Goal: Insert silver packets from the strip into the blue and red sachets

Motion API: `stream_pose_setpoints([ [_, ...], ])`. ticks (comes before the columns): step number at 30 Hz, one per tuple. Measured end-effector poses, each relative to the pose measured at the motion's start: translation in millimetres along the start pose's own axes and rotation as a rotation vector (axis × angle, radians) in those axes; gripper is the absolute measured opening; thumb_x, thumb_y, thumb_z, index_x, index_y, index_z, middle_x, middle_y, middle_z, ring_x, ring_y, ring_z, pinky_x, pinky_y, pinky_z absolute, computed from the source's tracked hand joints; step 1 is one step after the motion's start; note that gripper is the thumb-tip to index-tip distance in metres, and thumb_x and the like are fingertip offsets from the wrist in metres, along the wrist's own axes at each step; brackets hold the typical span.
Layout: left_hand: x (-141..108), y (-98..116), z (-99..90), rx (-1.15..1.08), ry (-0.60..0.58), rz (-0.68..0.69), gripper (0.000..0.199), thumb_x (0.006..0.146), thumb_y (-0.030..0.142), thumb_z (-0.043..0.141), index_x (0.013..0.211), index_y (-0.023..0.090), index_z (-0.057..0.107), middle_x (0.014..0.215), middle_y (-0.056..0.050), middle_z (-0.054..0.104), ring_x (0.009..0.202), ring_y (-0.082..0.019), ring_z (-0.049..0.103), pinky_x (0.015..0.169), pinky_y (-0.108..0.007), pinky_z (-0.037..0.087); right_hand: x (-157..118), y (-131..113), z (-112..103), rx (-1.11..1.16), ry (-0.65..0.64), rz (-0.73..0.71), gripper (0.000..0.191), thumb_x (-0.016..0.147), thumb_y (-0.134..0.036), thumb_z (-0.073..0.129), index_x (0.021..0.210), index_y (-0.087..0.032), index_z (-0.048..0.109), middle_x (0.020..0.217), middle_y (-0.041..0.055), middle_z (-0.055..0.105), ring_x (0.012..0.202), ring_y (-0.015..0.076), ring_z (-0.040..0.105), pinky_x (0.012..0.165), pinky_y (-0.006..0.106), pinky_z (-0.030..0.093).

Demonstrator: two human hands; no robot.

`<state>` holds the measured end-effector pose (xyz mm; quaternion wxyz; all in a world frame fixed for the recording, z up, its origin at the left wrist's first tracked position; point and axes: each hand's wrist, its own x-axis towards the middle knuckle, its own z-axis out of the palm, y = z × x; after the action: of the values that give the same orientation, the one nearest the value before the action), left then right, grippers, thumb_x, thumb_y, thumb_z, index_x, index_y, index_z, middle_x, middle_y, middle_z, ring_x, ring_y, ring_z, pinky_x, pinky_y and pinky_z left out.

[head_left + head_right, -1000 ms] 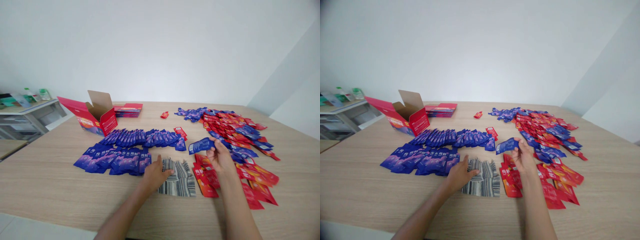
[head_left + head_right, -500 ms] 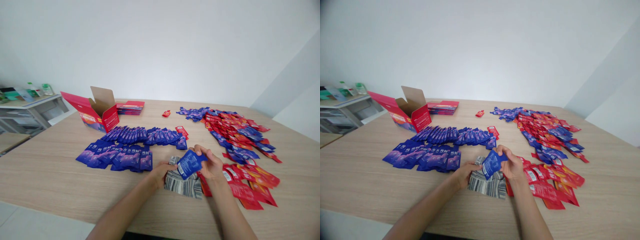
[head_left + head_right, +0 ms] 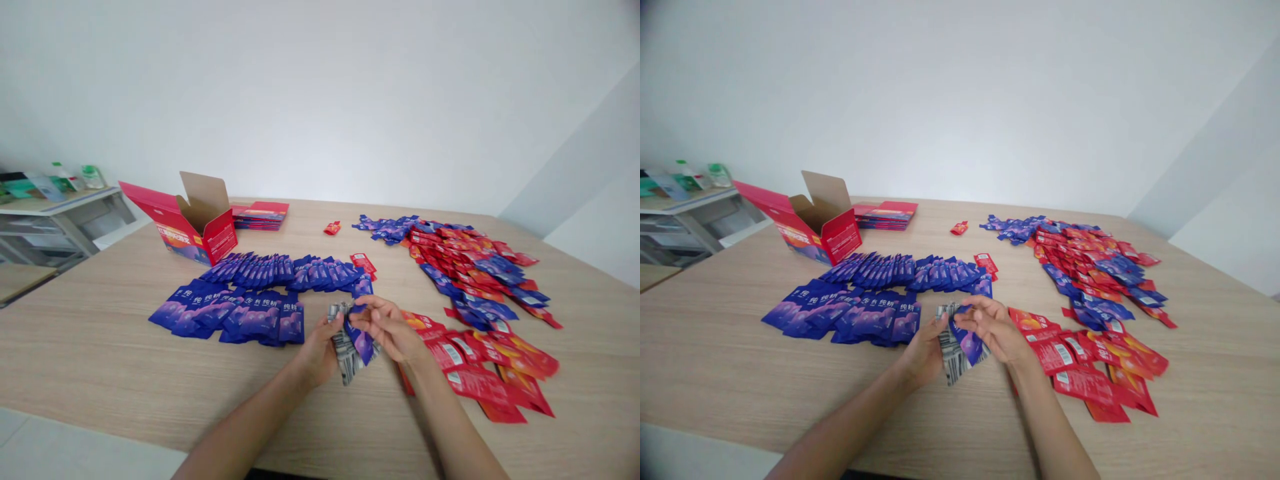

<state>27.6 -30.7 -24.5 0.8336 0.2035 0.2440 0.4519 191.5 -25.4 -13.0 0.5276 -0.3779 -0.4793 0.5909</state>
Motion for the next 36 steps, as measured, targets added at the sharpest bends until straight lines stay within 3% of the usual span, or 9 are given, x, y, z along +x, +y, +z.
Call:
stream_pose_setpoints([
  [2, 1, -2, -2.4, -0.075, 0.010, -0.023, 0.044, 0.068, 0.041, 0.085, 0.100, 0.015, 0.068, 0.101, -0.010, 0.074, 0.105, -0.028, 0.068, 0.094, -0.039, 0.053, 5, 11, 11, -0.018, -0.007, -0.012, 0.057, 0.069, -0.046, 0.086, 0.116, -0.023, 0.066, 0.093, 0.0040, 0.068, 0.087, 0.0213, 0.072, 0.083, 0.037, 0.060],
  [5, 5, -4, -6.0, -0.184, 0.068, -0.023, 0.035, 0.074, 0.040, 0.081, 0.096, 0.015, 0.068, 0.099, -0.009, 0.074, 0.101, -0.027, 0.069, 0.092, -0.040, 0.054, 10, 26, 18, -0.144, 0.028, -0.158, 0.057, 0.076, -0.040, 0.082, 0.128, -0.029, 0.061, 0.104, 0.0034, 0.066, 0.101, 0.0218, 0.070, 0.092, 0.038, 0.059],
  [10, 10, -3, -9.4, -0.244, 0.195, -0.031, 0.018, 0.076, 0.016, 0.075, 0.092, 0.014, 0.067, 0.081, -0.003, 0.071, 0.072, -0.015, 0.067, 0.082, -0.031, 0.055, 12, 36, 13, -0.880, 0.059, -0.513, 0.031, 0.094, -0.037, 0.059, 0.123, -0.029, 0.066, 0.133, 0.0092, 0.059, 0.127, 0.0263, 0.057, 0.112, 0.052, 0.045],
  [13, 11, -1, -10.1, -0.221, 0.257, -0.030, 0.013, 0.079, 0.020, 0.074, 0.088, 0.015, 0.066, 0.073, 0.000, 0.068, 0.062, -0.013, 0.065, 0.078, -0.030, 0.056, 10, 39, 11, -1.133, 0.197, -0.579, 0.046, 0.094, -0.043, 0.058, 0.137, -0.025, 0.058, 0.149, 0.0123, 0.048, 0.140, 0.0319, 0.042, 0.118, 0.059, 0.032],
  [16, 10, 0, -9.2, -0.144, 0.250, -0.019, 0.023, 0.080, 0.031, 0.075, 0.094, 0.015, 0.066, 0.077, -0.003, 0.071, 0.069, -0.018, 0.069, 0.081, -0.035, 0.058, 9, 45, 11, -1.075, 0.309, -0.448, 0.074, 0.091, -0.056, 0.059, 0.152, -0.019, 0.039, 0.153, 0.0173, 0.041, 0.143, 0.0342, 0.039, 0.117, 0.060, 0.032],
  [20, 9, 0, -6.2, -0.090, 0.165, -0.042, 0.037, 0.084, 0.039, 0.072, 0.111, 0.014, 0.066, 0.090, -0.009, 0.075, 0.087, -0.024, 0.073, 0.087, -0.039, 0.058, 9, 50, 12, -0.849, 0.260, -0.243, 0.081, 0.092, -0.059, 0.056, 0.157, -0.019, 0.029, 0.144, 0.0156, 0.052, 0.135, 0.0305, 0.050, 0.113, 0.052, 0.041],
  [25, 9, -4, -5.1, 0.062, 0.120, -0.001, 0.048, 0.082, 0.057, 0.068, 0.108, 0.016, 0.067, 0.090, -0.009, 0.075, 0.096, -0.026, 0.072, 0.088, -0.039, 0.057, 6, 55, 15, -0.773, 0.223, -0.308, 0.085, 0.087, -0.060, 0.063, 0.156, -0.021, 0.032, 0.154, 0.0137, 0.043, 0.144, 0.0302, 0.040, 0.119, 0.050, 0.034],
  [31, 1, -1, -6.5, 0.496, 0.143, 0.329, 0.038, 0.083, 0.058, 0.066, 0.090, 0.021, 0.072, 0.097, -0.007, 0.073, 0.114, -0.025, 0.061, 0.107, -0.033, 0.043, 4, 66, 25, -0.708, 0.375, -0.355, 0.086, 0.087, -0.062, 0.063, 0.156, -0.021, 0.033, 0.156, 0.0122, 0.041, 0.151, 0.0302, 0.028, 0.119, 0.049, 0.036],
  [36, 6, 4, -12.0, 0.585, 0.066, 0.354, 0.039, 0.082, 0.057, 0.066, 0.075, 0.019, 0.067, 0.080, -0.004, 0.067, 0.089, -0.022, 0.060, 0.087, -0.030, 0.048, 5, 66, 29, -0.668, 0.413, -0.339, 0.082, 0.088, -0.059, 0.062, 0.154, -0.019, 0.037, 0.158, 0.0137, 0.037, 0.147, 0.0307, 0.035, 0.120, 0.051, 0.033],
])
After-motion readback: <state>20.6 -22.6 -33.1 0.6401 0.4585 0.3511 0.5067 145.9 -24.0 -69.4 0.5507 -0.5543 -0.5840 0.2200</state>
